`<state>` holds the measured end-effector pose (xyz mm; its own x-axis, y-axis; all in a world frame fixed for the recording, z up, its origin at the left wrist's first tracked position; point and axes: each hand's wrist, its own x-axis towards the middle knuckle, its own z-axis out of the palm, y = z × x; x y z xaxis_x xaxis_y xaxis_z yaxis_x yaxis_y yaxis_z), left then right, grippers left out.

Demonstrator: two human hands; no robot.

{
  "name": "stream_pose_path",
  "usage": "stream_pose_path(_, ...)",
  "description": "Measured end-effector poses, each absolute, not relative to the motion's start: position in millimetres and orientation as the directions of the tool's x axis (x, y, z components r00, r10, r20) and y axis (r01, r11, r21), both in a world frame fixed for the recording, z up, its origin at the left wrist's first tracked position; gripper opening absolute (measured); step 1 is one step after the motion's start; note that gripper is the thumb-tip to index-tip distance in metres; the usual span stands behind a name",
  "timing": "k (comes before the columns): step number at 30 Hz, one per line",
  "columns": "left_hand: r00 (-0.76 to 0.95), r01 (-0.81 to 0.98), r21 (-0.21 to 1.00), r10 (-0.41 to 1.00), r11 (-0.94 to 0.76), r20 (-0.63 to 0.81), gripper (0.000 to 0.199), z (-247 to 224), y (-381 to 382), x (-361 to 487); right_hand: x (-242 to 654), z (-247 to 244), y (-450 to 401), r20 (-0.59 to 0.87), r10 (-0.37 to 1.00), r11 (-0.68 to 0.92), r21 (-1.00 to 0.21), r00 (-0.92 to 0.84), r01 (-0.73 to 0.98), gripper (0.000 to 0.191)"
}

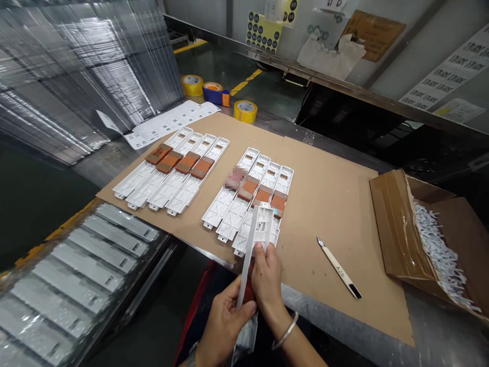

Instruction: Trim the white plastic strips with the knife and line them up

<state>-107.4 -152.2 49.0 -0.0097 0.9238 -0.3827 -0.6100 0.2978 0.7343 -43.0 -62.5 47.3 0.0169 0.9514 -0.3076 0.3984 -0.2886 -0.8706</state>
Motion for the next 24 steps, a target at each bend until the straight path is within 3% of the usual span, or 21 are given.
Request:
stream_pose_path(3, 0.028, -0.672, 0.684, 0.932, 0.285, -0.361, 0.046, 44.4, -152.4, -113.2, -38.1, 51.0, -56.0, -0.347, 0.937, -0.305, -0.871, -0.044, 0.384, 0.040)
stream_pose_path(7, 0.030, -0.710, 0.624, 0.899, 0.328, -0.437, 0.042, 36.9, -151.3, -121.8, -30.2, 53.5, -47.6, -0.382, 0.909, -0.315, -0.892, -0.168, 0.325, 0.052)
stream_pose_path(13, 0.128, -0.766, 0.523, 0.886, 0.374, -0.445, 0.049, 34.8, -141.8, -134.3, -10.8, 56.5, -55.7, -0.340, 0.911, -0.277, -0.924, -0.233, 0.265, 0.052)
stream_pose_path(15, 0.120, -0.759, 0.538, 0.890, 0.367, -0.439, 0.051, 37.5, -136.6, -137.7, -1.1, 59.3, -62.9, -0.226, 0.937, -0.146, -0.946, -0.266, 0.291, 0.054)
stream_pose_path(17, 0.103, -0.755, 0.548, 0.890, 0.361, -0.445, 0.050, 39.9, -131.9, -139.5, 8.0, 62.4, -69.3, -0.051, 0.921, 0.096, -0.931, -0.386, 0.352, 0.064)
stream_pose_path(20, 0.114, -0.759, 0.541, 0.892, 0.363, -0.438, 0.048, 41.1, -127.9, -138.1, 16.5, 66.1, -72.6, 0.124, 0.768, 0.473, -0.771, -0.628, 0.427, 0.092)
stream_pose_path(24, 0.139, -0.749, 0.557, 0.906, 0.360, -0.399, 0.046, 40.3, -128.6, -132.1, 18.6, 69.4, -67.2, 0.137, 0.644, 0.678, -0.557, -0.752, 0.479, 0.087)
